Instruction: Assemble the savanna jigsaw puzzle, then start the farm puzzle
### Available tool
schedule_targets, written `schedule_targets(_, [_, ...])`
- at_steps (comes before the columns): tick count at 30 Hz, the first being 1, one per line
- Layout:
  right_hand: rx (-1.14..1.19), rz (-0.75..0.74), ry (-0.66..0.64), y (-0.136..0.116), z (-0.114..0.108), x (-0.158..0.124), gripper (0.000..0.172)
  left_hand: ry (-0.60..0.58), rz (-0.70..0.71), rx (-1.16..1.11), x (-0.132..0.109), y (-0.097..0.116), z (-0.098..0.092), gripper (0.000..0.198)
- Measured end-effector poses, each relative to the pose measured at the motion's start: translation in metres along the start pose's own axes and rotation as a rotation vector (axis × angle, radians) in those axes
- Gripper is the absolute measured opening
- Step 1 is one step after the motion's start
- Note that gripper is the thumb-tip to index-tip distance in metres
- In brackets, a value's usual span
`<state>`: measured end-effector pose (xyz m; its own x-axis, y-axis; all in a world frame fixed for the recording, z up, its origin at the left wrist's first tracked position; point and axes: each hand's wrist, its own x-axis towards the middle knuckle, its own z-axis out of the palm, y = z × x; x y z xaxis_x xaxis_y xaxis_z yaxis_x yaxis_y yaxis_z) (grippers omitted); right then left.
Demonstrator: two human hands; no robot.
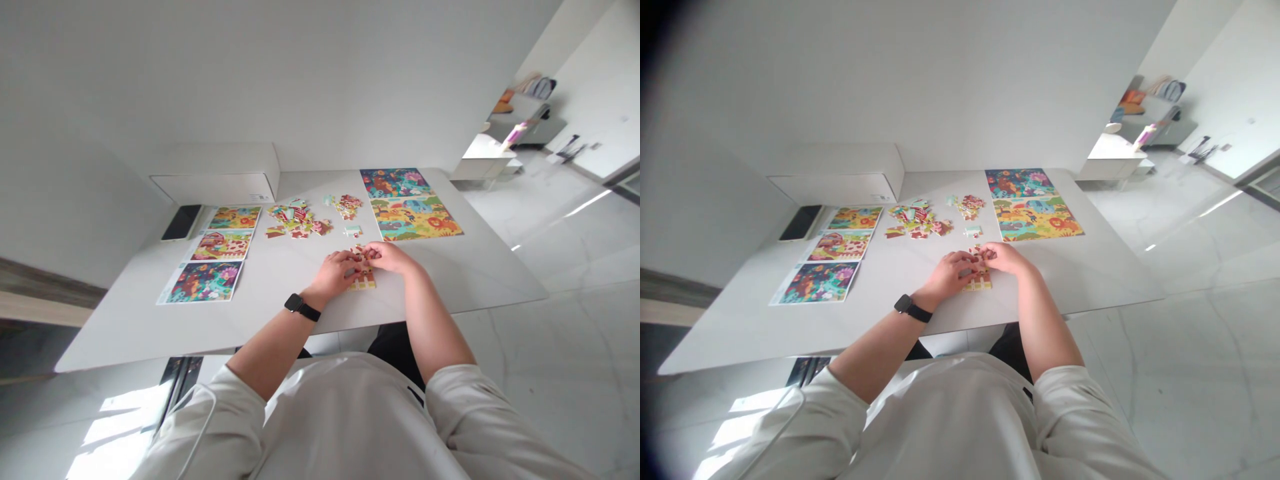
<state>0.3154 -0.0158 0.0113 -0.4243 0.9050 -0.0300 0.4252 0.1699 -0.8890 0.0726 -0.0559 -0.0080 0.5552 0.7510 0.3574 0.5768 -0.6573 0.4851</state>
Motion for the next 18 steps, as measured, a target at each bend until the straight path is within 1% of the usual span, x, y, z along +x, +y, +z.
schedule_targets(8, [-0.123,-0.01,0.012,-0.003,0.002,-0.001,0.025,-0.018,-0.014,0.023,0.0,0.006,-0.005,0.013])
schedule_targets(14, [-0.193,-0.032,0.033,-0.002,0.005,0.0,0.026,-0.014,0.0,0.044,-0.004,0.011,-0.007,0.023])
schedule_targets(18, [-0.244,-0.063,0.068,0.0,0.004,0.0,0.024,-0.025,0.001,0.053,-0.008,0.013,-0.008,0.02])
